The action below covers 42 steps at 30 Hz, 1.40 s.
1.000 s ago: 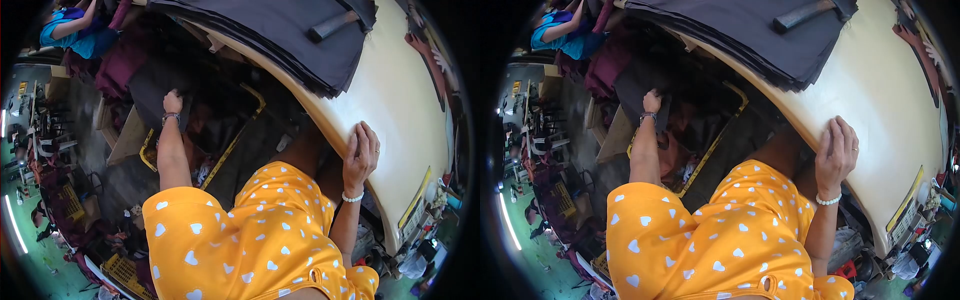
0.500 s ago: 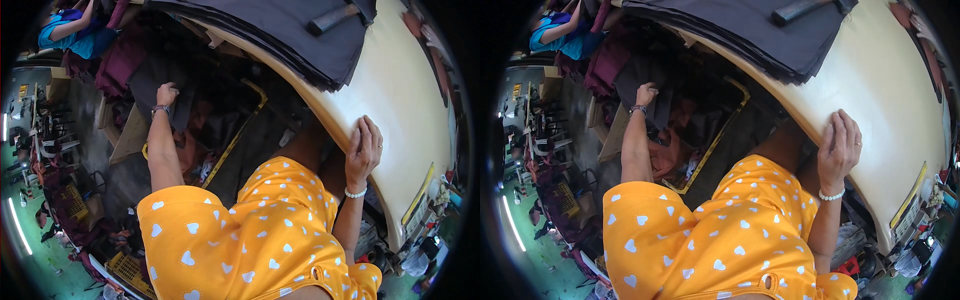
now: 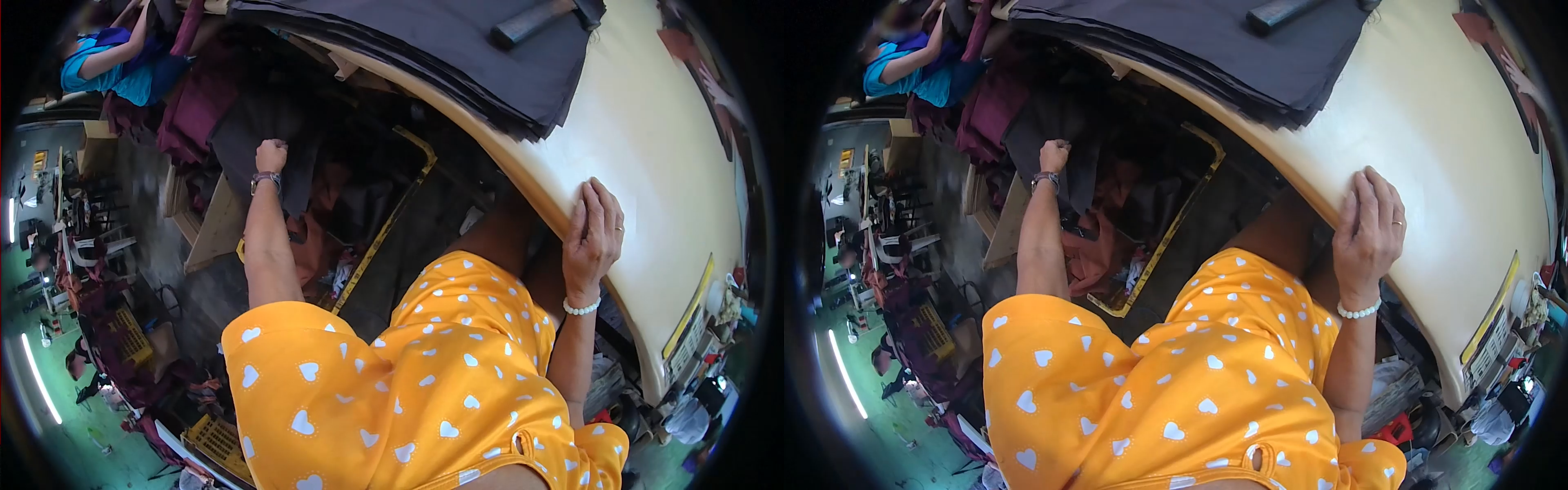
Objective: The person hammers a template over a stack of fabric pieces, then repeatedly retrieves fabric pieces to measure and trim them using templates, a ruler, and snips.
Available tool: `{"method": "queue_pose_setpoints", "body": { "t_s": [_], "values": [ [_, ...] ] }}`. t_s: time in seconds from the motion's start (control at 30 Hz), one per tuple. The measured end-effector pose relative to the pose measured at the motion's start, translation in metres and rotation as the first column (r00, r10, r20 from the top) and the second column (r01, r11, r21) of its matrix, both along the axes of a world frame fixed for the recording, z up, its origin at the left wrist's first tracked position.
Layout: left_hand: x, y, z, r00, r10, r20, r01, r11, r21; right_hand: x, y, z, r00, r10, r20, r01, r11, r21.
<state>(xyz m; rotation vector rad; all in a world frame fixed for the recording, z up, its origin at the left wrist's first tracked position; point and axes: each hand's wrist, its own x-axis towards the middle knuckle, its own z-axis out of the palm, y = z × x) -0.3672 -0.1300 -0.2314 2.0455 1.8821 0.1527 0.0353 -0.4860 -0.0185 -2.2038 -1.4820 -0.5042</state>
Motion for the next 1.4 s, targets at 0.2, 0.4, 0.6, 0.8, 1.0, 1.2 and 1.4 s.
{"method": "queue_pose_setpoints", "body": {
  "t_s": [0.2, 0.4, 0.6, 0.8, 1.0, 1.2, 1.4],
  "values": [
    [-0.01, -0.013, -0.02, 0.79, 0.256, 0.557, -0.492, 0.807, 0.326, 0.001, -0.002, 0.0, 1.0, 0.002, 0.001, -0.002, 1.0, 0.012],
    [-0.025, -0.007, 0.085, 0.825, 0.186, 0.534, -0.517, 0.633, 0.577, 0.003, -0.003, -0.002, 1.0, 0.012, 0.004, -0.012, 1.0, 0.024],
    [0.043, -0.025, 0.212, 0.862, -0.227, 0.454, -0.115, 0.784, 0.61, 0.004, -0.004, 0.005, 0.987, 0.051, -0.152, -0.038, 0.996, 0.085],
    [0.205, -0.126, 0.314, 0.559, -0.735, 0.384, 0.666, 0.674, 0.319, 0.002, 0.021, 0.05, 0.792, 0.369, -0.485, -0.257, 0.924, 0.284],
    [0.321, -0.199, 0.357, 0.093, -0.965, 0.244, 0.91, 0.181, 0.372, 0.012, 0.037, 0.093, 0.795, 0.458, -0.397, -0.266, 0.852, 0.452],
    [0.396, -0.223, 0.381, -0.12, -0.98, 0.157, 0.791, 0.001, 0.612, 0.081, -0.014, 0.091, 0.724, 0.206, -0.659, -0.044, 0.966, 0.254],
    [0.468, -0.195, 0.389, -0.078, -0.991, 0.106, 0.919, -0.031, 0.392, 0.201, -0.07, 0.073, 0.874, -0.168, -0.456, 0.187, 0.982, -0.003]
  ]
}}
